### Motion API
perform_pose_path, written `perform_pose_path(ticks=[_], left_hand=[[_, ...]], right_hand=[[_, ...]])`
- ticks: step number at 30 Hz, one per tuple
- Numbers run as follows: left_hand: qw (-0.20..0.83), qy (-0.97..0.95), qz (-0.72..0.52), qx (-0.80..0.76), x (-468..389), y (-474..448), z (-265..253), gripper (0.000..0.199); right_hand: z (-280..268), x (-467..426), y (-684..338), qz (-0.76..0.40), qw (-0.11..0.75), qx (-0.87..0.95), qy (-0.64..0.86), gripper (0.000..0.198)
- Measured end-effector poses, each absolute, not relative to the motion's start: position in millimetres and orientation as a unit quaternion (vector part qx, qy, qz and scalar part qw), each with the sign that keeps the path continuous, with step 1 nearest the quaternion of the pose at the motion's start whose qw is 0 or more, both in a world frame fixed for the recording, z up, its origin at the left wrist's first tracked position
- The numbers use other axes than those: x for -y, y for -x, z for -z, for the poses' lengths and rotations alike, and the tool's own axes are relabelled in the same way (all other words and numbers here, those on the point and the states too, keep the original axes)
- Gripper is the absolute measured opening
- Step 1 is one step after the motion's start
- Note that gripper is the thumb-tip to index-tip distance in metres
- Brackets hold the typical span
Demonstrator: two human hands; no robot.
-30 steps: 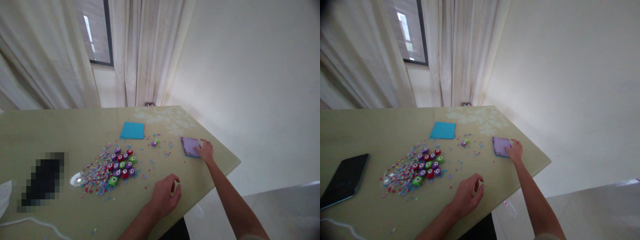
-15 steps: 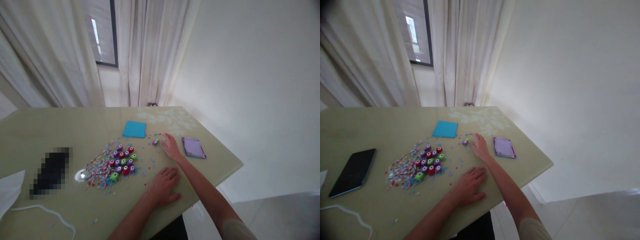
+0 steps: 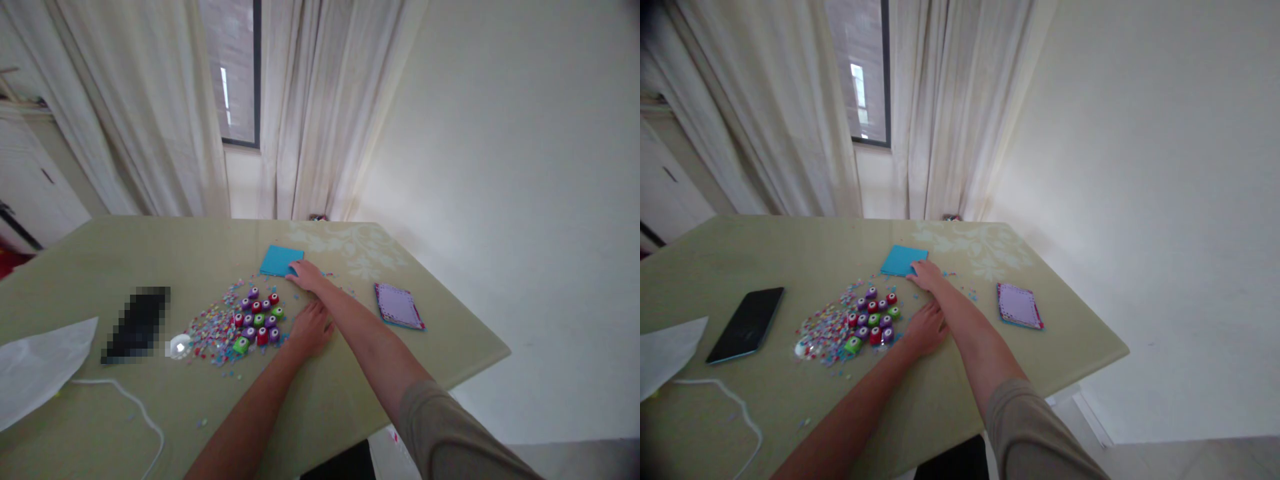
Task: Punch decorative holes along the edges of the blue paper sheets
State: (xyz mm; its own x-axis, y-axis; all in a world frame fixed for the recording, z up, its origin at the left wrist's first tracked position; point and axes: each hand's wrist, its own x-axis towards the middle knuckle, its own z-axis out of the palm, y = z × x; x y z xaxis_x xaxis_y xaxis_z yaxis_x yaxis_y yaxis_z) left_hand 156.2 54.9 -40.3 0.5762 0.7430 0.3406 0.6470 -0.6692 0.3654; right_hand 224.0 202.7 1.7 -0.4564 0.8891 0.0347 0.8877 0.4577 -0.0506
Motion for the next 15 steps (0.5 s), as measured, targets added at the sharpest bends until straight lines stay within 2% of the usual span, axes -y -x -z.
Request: perform_pose_path(ticks=[7,12,15], left_hand=[[0.044,-0.903,-0.257,-0.342,-32,-149,45,0.039],[0.017,-0.905,-0.275,-0.323,-9,-135,37,0.042],[0.002,-0.903,-0.29,-0.318,-2,-121,20,0.043]], right_hand=[[-4,-193,-217,0.023,-0.052,0.862,0.504,0.029],[-11,-190,-217,0.045,-0.075,0.843,0.531,0.041],[-14,-185,-218,0.053,-0.08,0.836,0.541,0.04]])
